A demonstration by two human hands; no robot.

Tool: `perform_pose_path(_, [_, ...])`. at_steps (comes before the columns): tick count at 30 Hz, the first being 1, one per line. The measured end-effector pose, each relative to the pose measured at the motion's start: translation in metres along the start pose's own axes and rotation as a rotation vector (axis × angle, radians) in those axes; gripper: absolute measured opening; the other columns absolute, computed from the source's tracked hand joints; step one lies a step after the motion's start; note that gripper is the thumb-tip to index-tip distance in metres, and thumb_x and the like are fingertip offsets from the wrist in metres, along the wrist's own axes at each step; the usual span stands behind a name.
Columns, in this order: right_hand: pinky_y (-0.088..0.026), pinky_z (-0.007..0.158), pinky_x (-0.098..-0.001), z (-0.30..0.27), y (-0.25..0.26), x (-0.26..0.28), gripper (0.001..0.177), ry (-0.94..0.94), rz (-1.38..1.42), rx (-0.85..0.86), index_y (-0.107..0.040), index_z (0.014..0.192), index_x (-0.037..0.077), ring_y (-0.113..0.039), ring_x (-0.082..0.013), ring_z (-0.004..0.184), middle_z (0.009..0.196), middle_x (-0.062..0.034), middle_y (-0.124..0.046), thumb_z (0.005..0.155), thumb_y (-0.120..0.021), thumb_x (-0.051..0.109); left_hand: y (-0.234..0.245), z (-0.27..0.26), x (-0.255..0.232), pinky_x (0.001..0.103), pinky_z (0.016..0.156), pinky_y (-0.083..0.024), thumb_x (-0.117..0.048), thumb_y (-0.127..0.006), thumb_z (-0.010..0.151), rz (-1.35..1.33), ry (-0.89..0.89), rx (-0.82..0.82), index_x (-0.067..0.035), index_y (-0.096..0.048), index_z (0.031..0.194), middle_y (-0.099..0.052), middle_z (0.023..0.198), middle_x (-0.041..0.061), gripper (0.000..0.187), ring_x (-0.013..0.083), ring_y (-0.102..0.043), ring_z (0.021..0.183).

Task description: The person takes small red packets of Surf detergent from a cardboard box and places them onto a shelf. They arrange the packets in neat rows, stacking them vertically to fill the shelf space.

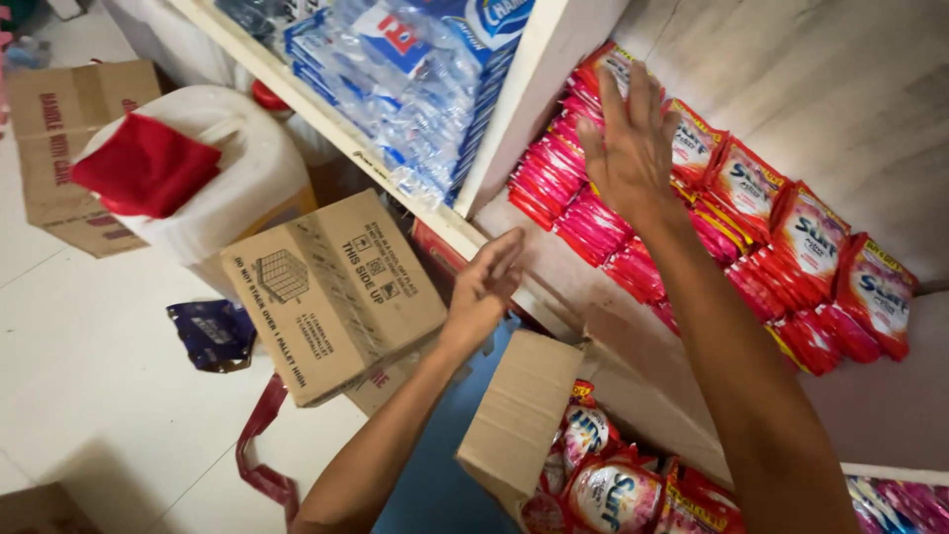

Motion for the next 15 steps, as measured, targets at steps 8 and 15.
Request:
perform_pose_path(8, [-0.027,0.121,-0.0640,-0.095,0.055,0.051,0.055,0.137,0.169,-0.018,-0.045,0.157,0.008,-0.031,-0.0459,0.153,0.165,-0.0316,-0.029,0.109,-0.055,0.034,0.035,-0.059,0.014,0.036,0.119,-0.039,0.012,-0.051,0.096,0.159,0.039,-0.042,-0.001,-0.045,0.151,-0.050,0.157,0.014,0.057,0.0267,-0.046,0.148])
perform_pose_path(15, [-0.043,0.117,-0.0472,-0.199,0.114,0.075,0.047,0.118,0.312,-0.004,-0.059,0.142,0.004,-0.047,-0.0408,0.145,0.158,-0.0262,-0.046,0.098,-0.067,0.019,0.057,-0.115,0.003,0.035,0.116,-0.045,0.006,-0.055,0.099,0.141,0.112,-0.146,-0.005,-0.049,0.149,-0.053,0.154,0.011,0.052,0.0254,-0.052,0.142])
Point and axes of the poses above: each hand's wrist, its own z-axis towards the middle knuckle, its own y-axis out of the back of the hand, x = y × z, the point moved 10 cm from there along z, towards the middle knuckle
